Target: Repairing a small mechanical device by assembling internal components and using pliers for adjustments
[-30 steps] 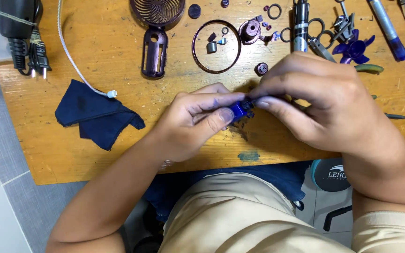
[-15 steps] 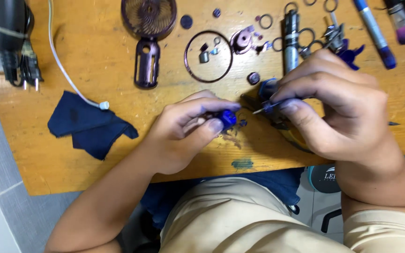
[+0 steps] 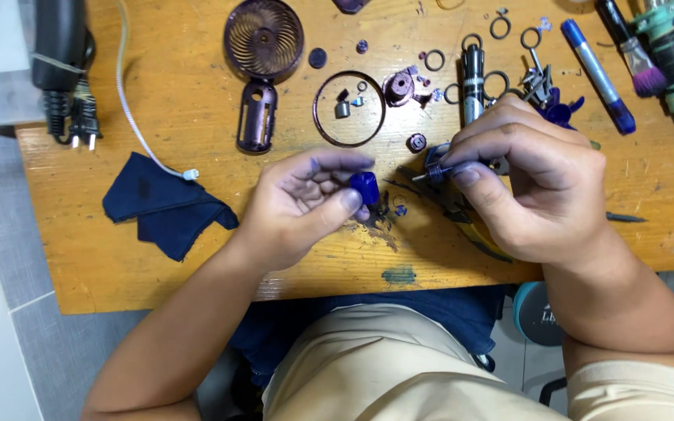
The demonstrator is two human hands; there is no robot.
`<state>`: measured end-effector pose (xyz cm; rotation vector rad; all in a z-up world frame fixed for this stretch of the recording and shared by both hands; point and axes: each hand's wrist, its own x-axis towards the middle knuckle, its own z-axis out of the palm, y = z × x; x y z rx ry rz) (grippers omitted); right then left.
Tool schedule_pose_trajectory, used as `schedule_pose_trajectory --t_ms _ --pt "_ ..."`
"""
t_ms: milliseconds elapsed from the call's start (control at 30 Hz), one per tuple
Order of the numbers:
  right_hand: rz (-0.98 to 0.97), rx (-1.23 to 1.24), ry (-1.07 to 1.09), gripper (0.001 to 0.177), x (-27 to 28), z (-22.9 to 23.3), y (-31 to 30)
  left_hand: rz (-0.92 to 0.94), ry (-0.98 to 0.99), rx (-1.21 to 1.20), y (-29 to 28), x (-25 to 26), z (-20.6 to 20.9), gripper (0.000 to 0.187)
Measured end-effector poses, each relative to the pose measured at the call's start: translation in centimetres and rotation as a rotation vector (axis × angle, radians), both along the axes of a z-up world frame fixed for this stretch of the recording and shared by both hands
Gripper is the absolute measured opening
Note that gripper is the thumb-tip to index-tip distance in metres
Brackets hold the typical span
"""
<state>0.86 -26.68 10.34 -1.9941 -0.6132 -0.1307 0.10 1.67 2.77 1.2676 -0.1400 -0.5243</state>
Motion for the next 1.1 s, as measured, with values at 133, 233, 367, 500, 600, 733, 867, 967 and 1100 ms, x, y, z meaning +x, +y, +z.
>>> schedule_pose_trajectory --t_ms 133,233,367,500,600,733,867,967,1100 --pt "-0.049 -0.012 -0.074 0.018 -0.1 -0.7 0.1 -0.032 0.08 -0.108 -0.8 0.5 1.9 0.047" --pt "-0.058 0.017 -0.189 0.019 -0.1 -1.2 0.0 -0.037 0.168 -0.305 -1.6 1.3 2.9 0.037" --pt "-0.072 0.005 -0.448 0.012 0.0 -3.0 -1.1 -0.061 0.265 -0.545 -2.6 2.0 1.4 0.033" --pt "-0.058 -0.04 -0.463 0.012 -0.4 -2.6 -0.8 -0.116 0.291 -0.615 -3.2 1.4 -0.4 0.032" --pt "-0.007 -0.107 -0.428 0.014 -0.5 -2.1 -0.4 -0.082 0.344 -0.583 -3.3 0.7 -1.0 0.035" --pt "0.018 -0.209 -0.421 0.015 -0.6 -1.8 0.2 -0.104 0.294 -0.445 -2.8 0.8 0.1 0.034" --pt "0.025 -0.237 -0.437 0.015 -0.5 -1.6 0.3 -0.114 0.173 -0.315 -2.6 0.8 0.7 0.034" --pt "0.017 -0.245 -0.441 0.012 -0.5 -1.6 0.6 -0.068 0.157 -0.243 -2.7 0.6 1.0 0.036" --pt "0.011 -0.239 -0.402 0.016 -0.6 -2.1 0.2 -0.065 0.146 -0.235 -2.7 0.0 1.0 0.044"
